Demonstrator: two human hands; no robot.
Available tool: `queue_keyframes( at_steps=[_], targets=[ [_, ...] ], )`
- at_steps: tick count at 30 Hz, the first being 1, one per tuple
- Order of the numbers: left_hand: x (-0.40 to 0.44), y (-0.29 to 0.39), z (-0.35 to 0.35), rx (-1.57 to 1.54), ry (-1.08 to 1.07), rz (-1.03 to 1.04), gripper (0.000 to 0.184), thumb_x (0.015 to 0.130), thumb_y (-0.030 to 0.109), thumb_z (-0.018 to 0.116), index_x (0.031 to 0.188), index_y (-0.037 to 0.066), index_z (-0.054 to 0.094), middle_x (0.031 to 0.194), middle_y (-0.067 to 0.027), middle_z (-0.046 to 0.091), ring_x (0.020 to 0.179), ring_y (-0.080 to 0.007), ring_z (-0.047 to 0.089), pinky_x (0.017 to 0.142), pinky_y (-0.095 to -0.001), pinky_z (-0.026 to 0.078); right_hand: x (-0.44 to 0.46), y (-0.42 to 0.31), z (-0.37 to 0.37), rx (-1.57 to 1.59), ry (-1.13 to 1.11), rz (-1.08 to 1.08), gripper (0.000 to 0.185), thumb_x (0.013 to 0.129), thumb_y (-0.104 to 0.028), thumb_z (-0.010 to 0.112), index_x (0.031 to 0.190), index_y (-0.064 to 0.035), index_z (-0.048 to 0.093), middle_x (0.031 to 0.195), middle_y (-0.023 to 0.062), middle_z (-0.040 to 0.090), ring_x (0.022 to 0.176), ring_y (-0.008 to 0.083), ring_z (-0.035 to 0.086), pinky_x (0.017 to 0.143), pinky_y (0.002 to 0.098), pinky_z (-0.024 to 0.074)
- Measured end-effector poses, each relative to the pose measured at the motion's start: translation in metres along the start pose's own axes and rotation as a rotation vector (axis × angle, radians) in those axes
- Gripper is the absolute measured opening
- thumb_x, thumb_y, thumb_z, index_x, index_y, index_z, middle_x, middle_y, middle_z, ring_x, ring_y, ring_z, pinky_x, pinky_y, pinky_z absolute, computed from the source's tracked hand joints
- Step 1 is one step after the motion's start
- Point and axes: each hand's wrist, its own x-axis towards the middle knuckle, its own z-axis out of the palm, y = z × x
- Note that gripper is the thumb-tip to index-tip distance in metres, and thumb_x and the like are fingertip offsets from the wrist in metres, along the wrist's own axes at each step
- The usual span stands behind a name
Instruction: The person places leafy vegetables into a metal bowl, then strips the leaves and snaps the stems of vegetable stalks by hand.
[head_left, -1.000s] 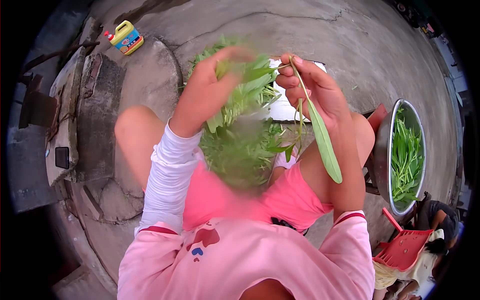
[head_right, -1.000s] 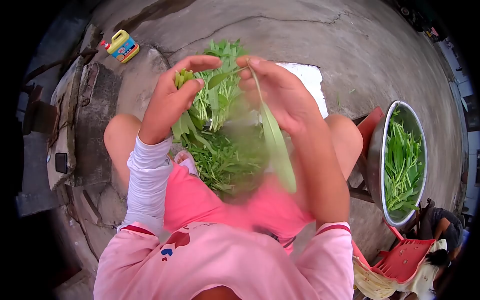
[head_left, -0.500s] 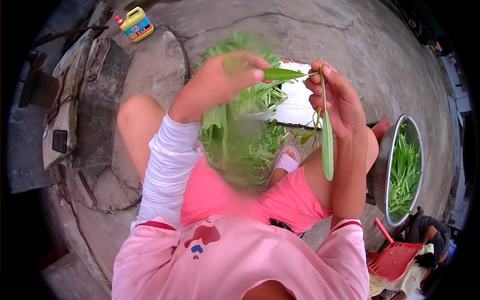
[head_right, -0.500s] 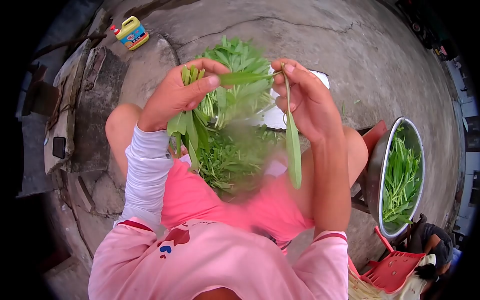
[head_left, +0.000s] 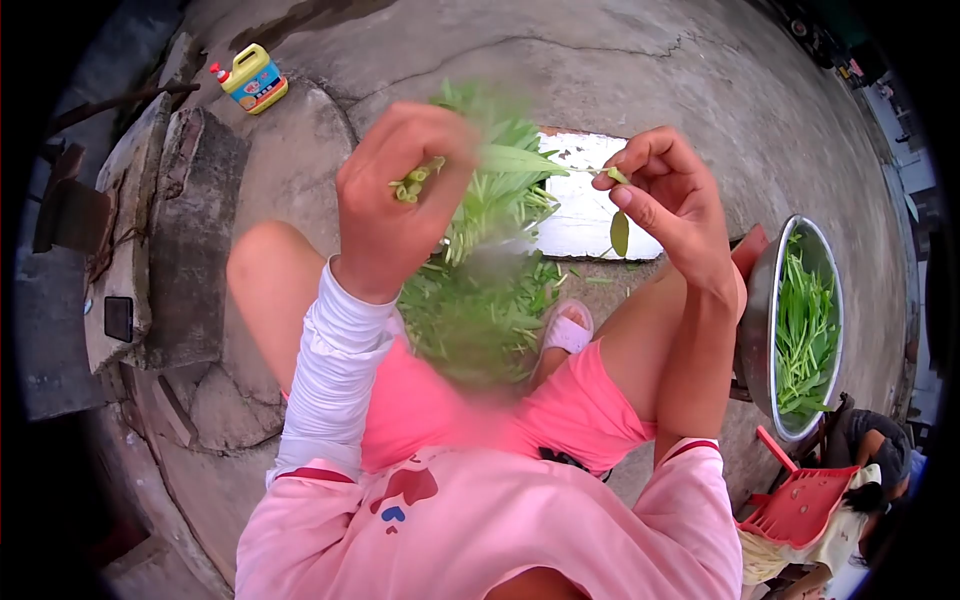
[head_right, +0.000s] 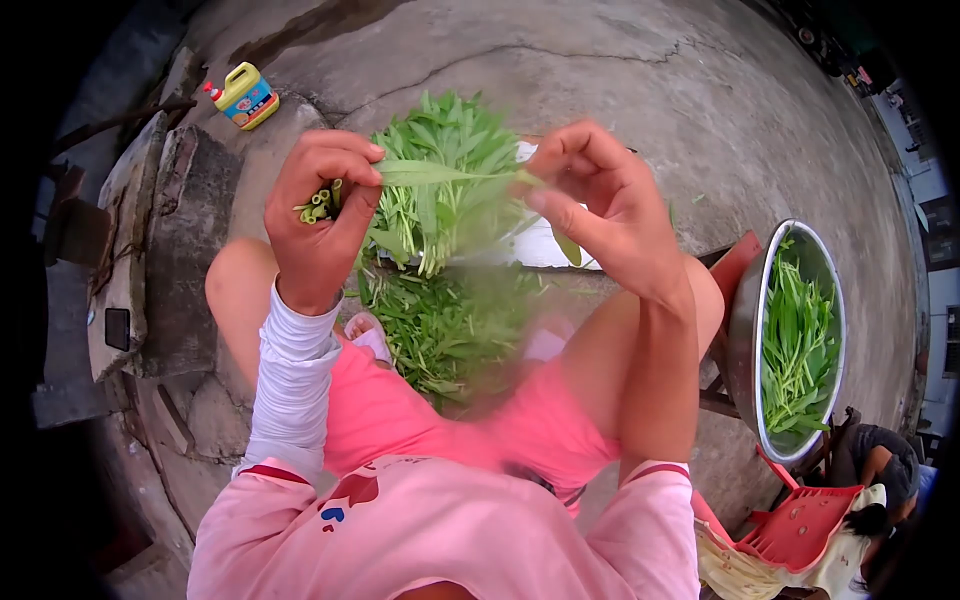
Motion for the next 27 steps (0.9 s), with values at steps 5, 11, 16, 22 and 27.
queue_keyframes(
  at_steps=[5,11,16,22,27],
  targets=[
    [-0.003,-0.008,0.004,-0.122,0.03,-0.097,0.017,0.071,-0.012,0.058,0.08,0.001,0.054,0.084,-0.0064,0.058,0.075,-0.0138,0.056,0.065,-0.0232,0.044,0.002,0.002,0.007,-0.043,0.11,0.055,0.016,0.088,-0.006,0.06,0.102,-0.0003,0.055,0.095,0.0045,0.064,0.084,0.0082,0.059,0.075,0.0229,0.0458],
    [-0.003,-0.011,0.005,-0.109,0.022,-0.086,0.016,0.073,-0.011,0.058,0.081,0.002,0.053,0.085,-0.0038,0.056,0.075,-0.0091,0.052,0.062,-0.02,0.041,0.006,0.003,0.008,-0.027,0.141,0.152,0.024,0.089,-0.014,0.058,0.108,0.0006,0.057,0.089,0.0053,0.067,0.081,0.0083,0.058,0.074,0.0229,0.0455],
    [-0.005,-0.014,0.009,-0.196,0.114,-0.296,0.013,0.077,-0.009,0.057,0.081,0.002,0.053,0.084,-0.0011,0.055,0.071,-0.005,0.049,0.06,-0.0182,0.039,0.006,0.004,0.007,0.003,0.099,0.295,0.021,0.091,-0.018,0.058,0.105,-0.0021,0.057,0.088,0.006,0.065,0.072,0.0067,0.053,0.061,0.0202,0.0416],
    [0.0,-0.023,-0.007,-0.18,0.001,-0.365,0.009,0.077,-0.006,0.054,0.083,0.0,0.056,0.09,-0.0029,0.057,0.076,-0.0069,0.05,0.067,-0.0201,0.04,0.007,0.006,0.002,0.239,0.127,0.346,0.017,0.09,-0.016,0.057,0.103,-0.0043,0.056,0.089,0.0034,0.062,0.075,0.0058,0.053,0.057,0.019,0.0409],
    [-0.002,-0.013,-0.005,-0.23,-0.553,-0.455,0.015,0.078,0.0,0.052,0.087,-0.002,0.064,0.093,-0.0085,0.058,0.086,-0.0126,0.053,0.076,-0.0232,0.04,0.009,0.008,-0.004,0.323,0.21,0.374,0.021,0.087,-0.016,0.058,0.105,-0.0055,0.059,0.095,0.0046,0.063,0.082,0.0087,0.053,0.072,0.0267,0.0423]
  ],
)
